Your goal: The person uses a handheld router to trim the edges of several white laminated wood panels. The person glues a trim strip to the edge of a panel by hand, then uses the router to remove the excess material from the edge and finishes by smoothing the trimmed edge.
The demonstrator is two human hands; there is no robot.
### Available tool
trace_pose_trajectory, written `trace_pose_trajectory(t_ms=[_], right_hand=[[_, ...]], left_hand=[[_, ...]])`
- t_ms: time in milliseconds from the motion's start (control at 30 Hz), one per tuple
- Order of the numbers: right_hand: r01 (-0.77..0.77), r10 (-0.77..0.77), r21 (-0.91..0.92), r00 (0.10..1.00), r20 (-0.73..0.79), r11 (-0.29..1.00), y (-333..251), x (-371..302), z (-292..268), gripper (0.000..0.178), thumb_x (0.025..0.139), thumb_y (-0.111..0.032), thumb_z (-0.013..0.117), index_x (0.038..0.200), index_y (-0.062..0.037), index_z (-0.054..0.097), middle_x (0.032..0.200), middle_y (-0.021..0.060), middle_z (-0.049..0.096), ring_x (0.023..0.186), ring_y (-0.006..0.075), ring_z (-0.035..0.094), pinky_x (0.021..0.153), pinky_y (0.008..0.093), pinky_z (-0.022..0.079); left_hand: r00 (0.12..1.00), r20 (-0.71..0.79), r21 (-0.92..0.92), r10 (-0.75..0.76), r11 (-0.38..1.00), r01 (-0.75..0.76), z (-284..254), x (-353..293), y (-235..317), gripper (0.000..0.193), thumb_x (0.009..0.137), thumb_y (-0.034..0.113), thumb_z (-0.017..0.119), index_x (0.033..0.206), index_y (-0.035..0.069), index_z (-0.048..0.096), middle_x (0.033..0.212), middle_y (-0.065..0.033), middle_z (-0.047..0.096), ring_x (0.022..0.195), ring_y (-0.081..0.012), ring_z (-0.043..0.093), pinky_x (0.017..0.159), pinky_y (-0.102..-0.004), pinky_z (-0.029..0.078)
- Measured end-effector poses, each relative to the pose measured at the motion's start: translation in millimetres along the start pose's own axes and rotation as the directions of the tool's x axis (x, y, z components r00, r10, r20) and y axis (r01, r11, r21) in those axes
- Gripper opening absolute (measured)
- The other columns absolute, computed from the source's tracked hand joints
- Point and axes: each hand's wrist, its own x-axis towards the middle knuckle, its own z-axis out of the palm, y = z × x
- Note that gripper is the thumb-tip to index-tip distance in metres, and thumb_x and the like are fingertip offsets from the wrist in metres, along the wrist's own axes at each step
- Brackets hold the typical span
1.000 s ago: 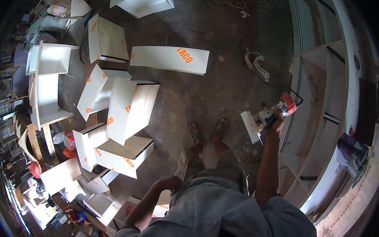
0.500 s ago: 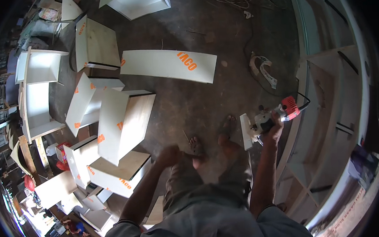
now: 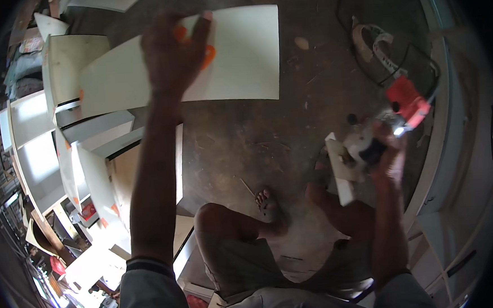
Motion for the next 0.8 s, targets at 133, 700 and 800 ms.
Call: trace_pose_trajectory(t_ms=[133,700,800], right_hand=[[-0.010,0.010,0.066,1.000,-0.007,0.998,-23,17,-54,0.051,0.086,-0.023,0.070,0.129,-0.0001,0.053,0.106,0.0148,0.067,0.095,0.0241,0.068,0.081,0.0385,0.057],[0.679,-0.674,-0.067,0.734,0.084,0.731,-92,-74,3,0.043,0.077,-0.018,0.071,0.112,0.0045,0.062,0.098,0.0118,0.069,0.087,0.0205,0.067,0.081,0.0342,0.052],[0.723,-0.717,-0.029,0.689,0.106,0.691,-94,-73,41,0.041,0.076,-0.015,0.074,0.111,0.0021,0.063,0.097,0.0088,0.068,0.086,0.0188,0.066,0.079,0.0339,0.052]], left_hand=[[1.000,0.015,0.023,-0.012,1.000,0.012,5,-5,21,0.056,0.089,0.054,0.069,0.105,0.000,0.069,0.098,-0.0198,0.069,0.091,-0.0310,0.067,0.083,-0.0407,0.051],[0.996,0.020,0.059,0.088,0.994,-0.089,1,1,4,0.078,0.081,0.074,0.059,0.092,-0.002,0.070,0.085,-0.0179,0.069,0.088,-0.0322,0.067,0.099,-0.0463,0.040],[0.989,0.150,0.029,-0.016,1.000,0.012,-10,6,0,0.078,0.081,0.073,0.059,0.094,-0.003,0.071,0.086,-0.0191,0.072,0.090,-0.0314,0.069,0.100,-0.0432,0.043]])
